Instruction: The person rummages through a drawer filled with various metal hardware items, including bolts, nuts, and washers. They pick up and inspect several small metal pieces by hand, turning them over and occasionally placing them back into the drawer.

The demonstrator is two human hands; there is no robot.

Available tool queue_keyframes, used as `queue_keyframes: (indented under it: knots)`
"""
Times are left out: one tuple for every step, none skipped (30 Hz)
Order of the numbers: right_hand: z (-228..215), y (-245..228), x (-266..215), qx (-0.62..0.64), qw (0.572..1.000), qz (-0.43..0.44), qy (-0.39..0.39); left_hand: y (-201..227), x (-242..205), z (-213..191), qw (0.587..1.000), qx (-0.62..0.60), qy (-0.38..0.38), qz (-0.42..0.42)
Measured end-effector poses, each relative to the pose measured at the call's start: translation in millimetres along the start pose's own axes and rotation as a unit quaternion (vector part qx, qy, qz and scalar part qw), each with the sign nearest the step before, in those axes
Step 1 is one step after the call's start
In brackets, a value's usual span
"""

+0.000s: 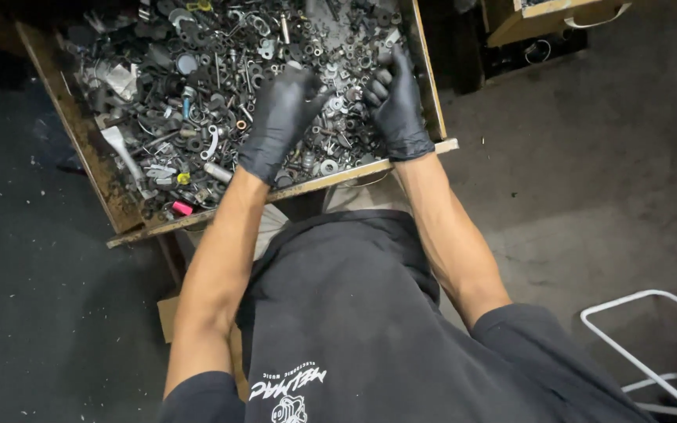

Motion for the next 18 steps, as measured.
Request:
queue_keyframes:
  knots:
    - [-2, -1, -4, 0.019, 1.000, 0.004, 0.021, 2, -7, 9, 0.996, 0.059, -0.059, 0.020]
    - [1, -1, -5, 0.037, 0.999, 0.009, 0.038, 1, -13, 15, 0.985, 0.122, -0.114, 0.040]
    - [1, -1, -5, 0.036, 0.999, 0.011, 0.035, 0, -16, 16, 0.985, 0.124, -0.112, 0.038]
    - [-1, -3, -5, 0.021, 0.999, 0.003, 0.034, 0, -17, 20, 0.987, 0.110, -0.110, 0.040]
    - [-3, -5, -4, 0.006, 0.999, -0.005, 0.034, 1, -19, 23, 0.989, 0.096, -0.108, 0.042]
    - [1, -7, -11, 0.007, 0.999, -0.006, 0.036, 2, -18, 21, 0.989, 0.095, -0.109, 0.044]
    - [10, -7, -18, -0.006, 1.000, -0.002, 0.012, 5, -17, 16, 0.992, 0.072, -0.093, 0.051]
    - [18, -6, -25, -0.020, 1.000, 0.004, -0.012, 7, -18, 10, 0.994, 0.049, -0.077, 0.054]
    - [16, -3, -27, -0.021, 1.000, 0.005, -0.011, 5, -20, 11, 0.994, 0.048, -0.078, 0.053]
    - [22, 0, -26, -0.044, 0.999, 0.004, -0.032, 1, -19, 10, 0.993, 0.068, -0.075, 0.059]
    - [28, 3, -26, -0.068, 0.996, 0.003, -0.052, -3, -18, 9, 0.991, 0.088, -0.072, 0.064]
    - [27, 5, -24, -0.068, 0.996, 0.004, -0.053, -2, -16, 4, 0.991, 0.089, -0.072, 0.063]
    - [29, 6, -22, -0.072, 0.995, 0.004, -0.071, -6, -13, 0, 0.997, 0.020, -0.072, 0.014]
    - [27, 10, -23, -0.075, 0.994, 0.005, -0.085, -11, -14, -4, 0.995, -0.050, -0.074, -0.037]
    - [32, 8, -32, -0.075, 0.994, 0.008, -0.083, -7, -9, -9, 0.995, -0.050, -0.076, -0.041]
    - [39, 5, -41, -0.092, 0.992, 0.010, -0.086, -8, -3, -15, 0.988, -0.112, -0.065, -0.089]
    - [46, 2, -49, -0.108, 0.990, 0.012, -0.088, -8, 3, -20, 0.974, -0.174, -0.054, -0.136]
    - [48, 4, -49, -0.110, 0.990, 0.012, -0.089, -4, 9, -22, 0.974, -0.174, -0.052, -0.136]
Point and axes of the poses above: each hand's wrist, its own x-axis towards the middle knuckle, its own z-axis out of the palm, y = z × x, the point moved 7 cm from there along x, towards the middle knuckle, and after that the axes turned 7 degrees about y, right-handed, at the moved point
